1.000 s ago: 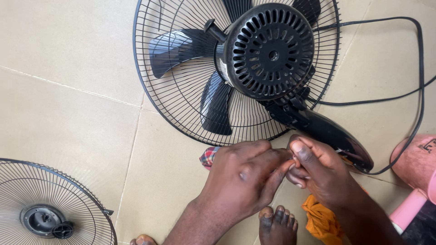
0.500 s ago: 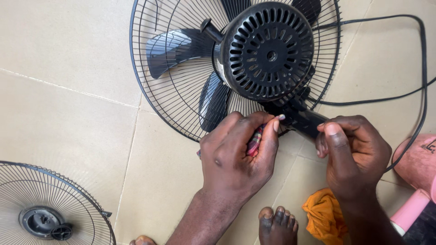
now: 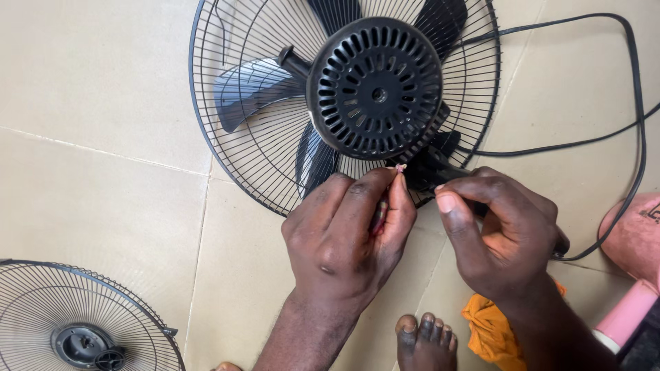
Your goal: The person wipes the motor housing and rear grille of a black pedestal fan using a plaid cloth. They rotate the fan to access different sides and continue wiping the surface.
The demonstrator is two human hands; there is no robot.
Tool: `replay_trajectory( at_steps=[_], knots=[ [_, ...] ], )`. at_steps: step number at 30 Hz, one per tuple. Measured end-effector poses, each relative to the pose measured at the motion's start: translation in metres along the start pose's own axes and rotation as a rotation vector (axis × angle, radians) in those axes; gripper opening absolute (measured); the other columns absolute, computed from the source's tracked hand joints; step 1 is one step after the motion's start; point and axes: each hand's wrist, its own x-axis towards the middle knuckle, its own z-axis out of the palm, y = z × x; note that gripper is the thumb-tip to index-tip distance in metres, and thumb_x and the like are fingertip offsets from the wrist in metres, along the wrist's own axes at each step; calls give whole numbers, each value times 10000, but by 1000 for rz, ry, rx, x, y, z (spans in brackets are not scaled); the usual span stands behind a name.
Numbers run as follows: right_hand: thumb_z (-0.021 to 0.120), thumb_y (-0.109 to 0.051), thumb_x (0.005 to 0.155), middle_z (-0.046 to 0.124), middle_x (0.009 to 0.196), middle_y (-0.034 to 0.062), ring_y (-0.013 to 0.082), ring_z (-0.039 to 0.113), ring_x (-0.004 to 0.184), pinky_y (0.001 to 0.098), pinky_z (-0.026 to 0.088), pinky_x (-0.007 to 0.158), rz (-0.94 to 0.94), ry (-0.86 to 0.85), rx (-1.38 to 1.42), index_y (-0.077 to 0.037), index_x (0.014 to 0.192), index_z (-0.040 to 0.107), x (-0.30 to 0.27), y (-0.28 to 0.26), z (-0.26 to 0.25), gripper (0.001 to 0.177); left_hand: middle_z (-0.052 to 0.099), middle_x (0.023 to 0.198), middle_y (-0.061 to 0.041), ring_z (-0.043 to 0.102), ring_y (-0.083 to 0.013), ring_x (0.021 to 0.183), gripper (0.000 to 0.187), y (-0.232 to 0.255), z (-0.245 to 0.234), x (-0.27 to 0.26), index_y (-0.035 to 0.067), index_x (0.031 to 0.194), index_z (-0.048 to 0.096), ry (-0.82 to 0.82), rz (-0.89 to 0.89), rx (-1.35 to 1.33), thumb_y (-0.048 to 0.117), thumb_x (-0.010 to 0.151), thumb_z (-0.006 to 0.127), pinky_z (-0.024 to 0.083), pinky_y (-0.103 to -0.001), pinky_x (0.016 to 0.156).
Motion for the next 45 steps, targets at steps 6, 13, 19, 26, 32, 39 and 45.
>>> replay_trajectory(
  at_steps=[6, 13, 19, 26, 32, 39, 45],
  knots=[
    [677, 60, 944, 704, 881, 124, 142, 653, 737, 242, 497, 641, 58, -13, -9, 66, 982, 657, 4, -2, -3, 44, 582, 731, -6, 559, -106, 603, 163, 4, 4, 4, 54, 1017, 733, -8, 53, 47, 60, 914, 860, 459, -283, 528],
    [689, 28, 942, 700, 859, 98, 111, 640, 711, 233, 497, 618, 84, -43, -21, 51, 972, 674, 5, 2, -11, 40, 555, 725, -18, 547, -133, 597, 178, 7, 5, 9, 46, 1018, 733, -30, 92, 117, 58, 896, 861, 450, -316, 520],
    [706, 12, 932, 693, 823, 71, 101, 590, 678, 235, 471, 617, 85, -50, -45, 31, 957, 686, 3, 6, -14, 37, 558, 739, -23, 557, -147, 617, 166, 9, 6, 14, 44, 996, 721, -66, 136, 168, 51, 890, 849, 454, -324, 527],
    [702, 1, 931, 678, 797, 63, 91, 578, 661, 232, 466, 605, 63, -58, -32, 17, 945, 685, 2, 10, -18, 27, 550, 711, -27, 557, -147, 601, 158, 12, 7, 19, 36, 951, 713, -124, 150, 189, 45, 866, 845, 452, -321, 507],
    [707, -21, 926, 684, 814, 68, 87, 603, 665, 239, 479, 582, 11, -75, -36, 4, 1023, 687, 9, 7, -17, 102, 568, 721, -21, 581, -130, 604, 159, 13, 7, 22, 33, 960, 718, -173, 152, 195, 61, 862, 840, 461, -307, 496],
    [684, 69, 861, 684, 826, 118, 153, 630, 657, 303, 501, 588, -222, -136, -111, 58, 1217, 666, 27, 3, -11, 356, 585, 740, -26, 591, -138, 607, 182, 12, 4, 24, 29, 997, 732, -187, 155, 190, 66, 855, 839, 471, -311, 508],
    [642, 122, 829, 720, 902, 147, 183, 652, 675, 323, 516, 587, -343, -139, -172, 76, 1235, 636, 38, 5, -6, 409, 560, 707, -11, 562, -130, 584, 196, 3, -1, 26, 14, 1027, 721, -212, 225, 169, 43, 880, 846, 438, -316, 484]
  ],
)
